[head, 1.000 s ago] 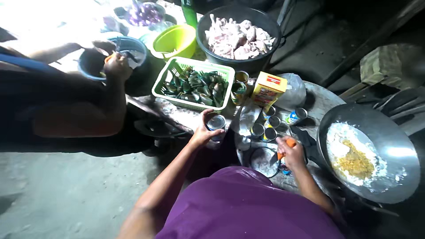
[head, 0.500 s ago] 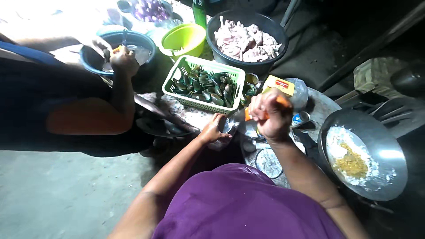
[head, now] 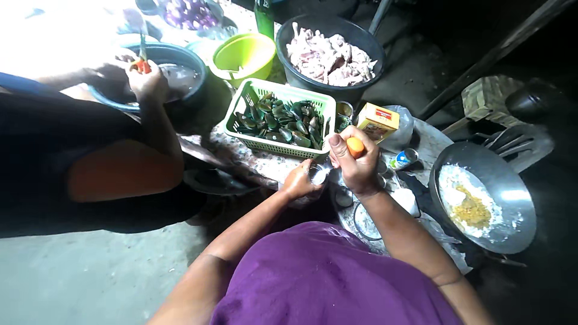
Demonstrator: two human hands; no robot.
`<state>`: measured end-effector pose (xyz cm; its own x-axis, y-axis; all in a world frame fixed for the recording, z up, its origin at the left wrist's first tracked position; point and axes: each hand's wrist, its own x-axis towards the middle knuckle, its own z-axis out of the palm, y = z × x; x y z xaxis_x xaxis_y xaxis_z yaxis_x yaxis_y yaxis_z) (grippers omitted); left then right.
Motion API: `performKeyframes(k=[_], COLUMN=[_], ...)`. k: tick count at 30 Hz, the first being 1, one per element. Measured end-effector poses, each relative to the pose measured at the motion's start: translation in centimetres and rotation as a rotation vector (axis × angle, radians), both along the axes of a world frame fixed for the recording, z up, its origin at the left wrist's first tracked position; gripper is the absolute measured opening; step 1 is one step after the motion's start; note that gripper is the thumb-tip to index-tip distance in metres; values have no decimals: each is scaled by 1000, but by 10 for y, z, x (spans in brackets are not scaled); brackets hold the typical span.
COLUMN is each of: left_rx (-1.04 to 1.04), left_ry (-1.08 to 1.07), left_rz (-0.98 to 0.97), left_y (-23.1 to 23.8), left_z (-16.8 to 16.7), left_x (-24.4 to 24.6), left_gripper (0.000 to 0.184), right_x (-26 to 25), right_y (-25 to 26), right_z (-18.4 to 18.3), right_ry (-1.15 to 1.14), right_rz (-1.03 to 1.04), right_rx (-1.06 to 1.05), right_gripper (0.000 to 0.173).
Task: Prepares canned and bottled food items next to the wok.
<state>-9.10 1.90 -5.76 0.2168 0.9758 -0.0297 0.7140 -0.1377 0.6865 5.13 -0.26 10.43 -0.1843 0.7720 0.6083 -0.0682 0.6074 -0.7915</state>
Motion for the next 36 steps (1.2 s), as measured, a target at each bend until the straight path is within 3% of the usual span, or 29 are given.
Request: performKeyframes(k=[6,10,14,21,24,28,31,36], left_rx=[267,6,-23,278,79,-41,40,339], left_ry=[-53,-79,-69,-107,-129,-124,-122,-167], left_rz=[6,90,49,-11,42,28,-11,-24], left_y=[-14,-8,-1,-5,-12,-6,0,-9], left_z=[40,-4,-13,39,-5,-22,-12,40], left_x=[-4,-2,-4,-3,-1,-4,-5,0], left_gripper=[77,88,89,87,92,90,88,85], right_x=[-6,-14,-8,6,-1,-2,-1,20], right_y=[-17,0,10,-7,9,21,26,-8], right_z=[49,-9,-14,56,-1,-18,-4,61], right_ry=[0,39,76,59,52,107,148,29], right_rz=[10,-36,-31,8,-25,-4,7,0], right_rx=[157,100,57,82,29,-48,-51,27], right_gripper=[12,15,14,13,13,17,18,17])
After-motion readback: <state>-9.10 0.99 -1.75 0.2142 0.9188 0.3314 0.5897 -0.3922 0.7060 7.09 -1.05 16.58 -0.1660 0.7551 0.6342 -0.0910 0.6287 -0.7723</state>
